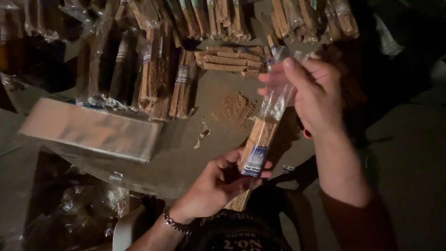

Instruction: The person packs cinnamon sticks into clear plastic bags, folds the top, and seals each bag with a label. They repeat this process for multiple bags, placing finished packages on the table.

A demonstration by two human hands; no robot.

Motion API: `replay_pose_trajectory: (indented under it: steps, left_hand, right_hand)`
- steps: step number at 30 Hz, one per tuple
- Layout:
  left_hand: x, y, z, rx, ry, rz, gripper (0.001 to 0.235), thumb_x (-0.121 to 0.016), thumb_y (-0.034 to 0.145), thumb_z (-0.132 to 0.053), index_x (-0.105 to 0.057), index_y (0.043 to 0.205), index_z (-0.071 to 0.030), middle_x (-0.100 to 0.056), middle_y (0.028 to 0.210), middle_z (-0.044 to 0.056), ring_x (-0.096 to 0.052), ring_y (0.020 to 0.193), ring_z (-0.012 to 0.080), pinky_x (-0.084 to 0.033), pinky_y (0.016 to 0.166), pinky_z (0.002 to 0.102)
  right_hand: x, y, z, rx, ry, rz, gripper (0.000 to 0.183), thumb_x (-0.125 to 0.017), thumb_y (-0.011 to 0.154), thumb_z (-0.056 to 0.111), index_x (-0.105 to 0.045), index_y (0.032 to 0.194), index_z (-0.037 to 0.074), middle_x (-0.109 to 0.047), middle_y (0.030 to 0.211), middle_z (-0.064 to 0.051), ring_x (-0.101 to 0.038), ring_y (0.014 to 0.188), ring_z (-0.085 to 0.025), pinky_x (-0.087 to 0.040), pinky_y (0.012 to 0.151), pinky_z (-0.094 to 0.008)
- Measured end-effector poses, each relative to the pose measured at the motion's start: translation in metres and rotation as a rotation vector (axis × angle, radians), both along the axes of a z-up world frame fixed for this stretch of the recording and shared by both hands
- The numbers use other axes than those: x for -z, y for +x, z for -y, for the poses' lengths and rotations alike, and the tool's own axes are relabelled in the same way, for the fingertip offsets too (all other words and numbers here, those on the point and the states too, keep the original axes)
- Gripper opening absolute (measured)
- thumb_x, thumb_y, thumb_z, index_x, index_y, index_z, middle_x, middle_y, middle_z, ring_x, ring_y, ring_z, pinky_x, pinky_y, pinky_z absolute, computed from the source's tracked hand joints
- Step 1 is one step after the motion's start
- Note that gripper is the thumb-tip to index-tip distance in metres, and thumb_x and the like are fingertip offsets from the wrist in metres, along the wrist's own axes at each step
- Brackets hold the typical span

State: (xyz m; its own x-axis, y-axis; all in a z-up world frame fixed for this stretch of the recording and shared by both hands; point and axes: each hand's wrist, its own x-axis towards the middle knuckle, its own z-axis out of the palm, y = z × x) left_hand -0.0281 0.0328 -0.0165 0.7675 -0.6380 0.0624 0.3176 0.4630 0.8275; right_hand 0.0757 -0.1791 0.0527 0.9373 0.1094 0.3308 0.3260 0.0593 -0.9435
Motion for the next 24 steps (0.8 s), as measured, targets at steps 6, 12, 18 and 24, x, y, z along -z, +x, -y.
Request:
replay_pose_trajectory:
  steps: [6, 12, 18, 24]
  left_hand:
    - [0.006, -0.002, -0.011, 0.001, -0.023, 0.05, 0.039, -0.061, 0.097, 0.008, -0.054, 0.135, 0.007, -0.065, 0.126, 0.02, -0.069, 0.117, 0.0271, -0.06, 0.095, 0.031]
    - [0.014, -0.011, -0.043, -0.102, 0.142, 0.14, 0.045, -0.059, 0.094, 0.015, -0.048, 0.138, 0.014, -0.066, 0.128, 0.032, -0.077, 0.102, 0.0319, -0.071, 0.088, 0.028]
    - [0.013, -0.012, -0.079, -0.666, 0.093, 0.039, 0.009, -0.068, 0.092, 0.008, -0.07, 0.1, 0.006, -0.078, 0.095, 0.025, -0.081, 0.082, 0.0316, -0.072, 0.081, 0.04]
    - [-0.005, 0.012, -0.092, -0.85, 0.057, 0.011, 0.003, -0.072, 0.09, 0.0, -0.073, 0.093, 0.002, -0.075, 0.08, 0.018, -0.076, 0.071, 0.0258, -0.069, 0.069, 0.038]
  right_hand:
    - [-0.018, 0.0, 0.007, 0.116, -0.103, 0.026, 0.011, -0.06, 0.108, -0.007, -0.067, 0.102, -0.001, -0.073, 0.09, -0.014, -0.075, 0.07, -0.022, -0.068, 0.061, -0.028]
    - [-0.024, 0.001, 0.026, 0.143, -0.022, 0.11, 0.01, -0.062, 0.113, 0.006, -0.066, 0.104, 0.007, -0.073, 0.095, -0.004, -0.074, 0.075, -0.011, -0.067, 0.069, -0.017]
    - [-0.015, -0.018, 0.024, 0.19, 0.115, -0.04, 0.011, -0.058, 0.114, 0.015, -0.065, 0.107, 0.012, -0.077, 0.098, -0.002, -0.079, 0.079, -0.012, -0.068, 0.064, -0.017]
    - [0.045, -0.031, 0.017, 0.004, 0.495, -0.127, 0.01, -0.06, 0.11, 0.012, -0.067, 0.116, 0.012, -0.075, 0.11, -0.005, -0.074, 0.109, -0.024, -0.063, 0.099, -0.037]
